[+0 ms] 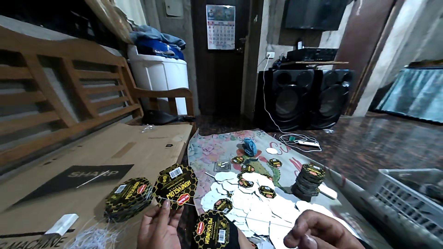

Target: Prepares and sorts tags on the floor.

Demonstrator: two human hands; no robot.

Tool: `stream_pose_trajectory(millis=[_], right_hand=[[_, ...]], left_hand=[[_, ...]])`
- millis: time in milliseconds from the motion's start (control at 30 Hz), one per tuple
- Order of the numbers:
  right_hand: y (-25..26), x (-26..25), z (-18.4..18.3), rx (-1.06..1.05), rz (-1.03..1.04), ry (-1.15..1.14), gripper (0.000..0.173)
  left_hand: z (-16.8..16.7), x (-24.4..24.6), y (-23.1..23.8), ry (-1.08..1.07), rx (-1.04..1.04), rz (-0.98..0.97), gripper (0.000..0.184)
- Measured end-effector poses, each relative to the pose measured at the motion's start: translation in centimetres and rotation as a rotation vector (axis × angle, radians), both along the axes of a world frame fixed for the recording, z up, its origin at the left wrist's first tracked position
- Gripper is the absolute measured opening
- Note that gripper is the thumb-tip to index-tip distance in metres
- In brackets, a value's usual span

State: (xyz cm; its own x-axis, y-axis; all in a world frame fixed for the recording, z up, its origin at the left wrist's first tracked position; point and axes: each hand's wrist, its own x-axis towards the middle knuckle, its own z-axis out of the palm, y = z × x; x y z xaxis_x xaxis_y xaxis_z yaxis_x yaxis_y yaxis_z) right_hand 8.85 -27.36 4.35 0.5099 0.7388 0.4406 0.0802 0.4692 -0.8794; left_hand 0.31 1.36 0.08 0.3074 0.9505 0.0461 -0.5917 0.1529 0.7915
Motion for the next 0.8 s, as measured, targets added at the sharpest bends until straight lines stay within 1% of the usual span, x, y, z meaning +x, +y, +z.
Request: stream_pose_trajectory(millis=[100,233,300,400,500,800], right_hand=[[0.5,0.0,-0.3,-0.018,-0.182,-0.089,0.016],[1.7,0.6,-0.8,-0.08,-0.552,-0.336,0.014],[2.4,0.5,-0.5,-0.059,-0.656,-0.362,0.015],[2.9,0.1,0.1,-0.081,-0.689,-0.358,0.027],[3.2,0.0,0.3,-0.095,-0.7,-0.316,0.036],[3.2,0.3,-0.2,-0.112,-0.698,-0.262,0.038]], left_hand=[[0.3,0.0,-1.0,0.018,0.065,-0.1,0.006],[0.8,0.2,-3.8,-0.005,0.18,-0.319,0.008],[0.9,0.3,-5.3,-0.041,0.211,-0.399,0.012],[0.9,0.2,-6.7,-0.109,0.291,-0.496,0.017],[0.7,0.3,-7.3,-0.106,0.37,-0.51,0.02],[0.8,0.2,-7.5,-0.151,0.439,-0.521,0.022]])
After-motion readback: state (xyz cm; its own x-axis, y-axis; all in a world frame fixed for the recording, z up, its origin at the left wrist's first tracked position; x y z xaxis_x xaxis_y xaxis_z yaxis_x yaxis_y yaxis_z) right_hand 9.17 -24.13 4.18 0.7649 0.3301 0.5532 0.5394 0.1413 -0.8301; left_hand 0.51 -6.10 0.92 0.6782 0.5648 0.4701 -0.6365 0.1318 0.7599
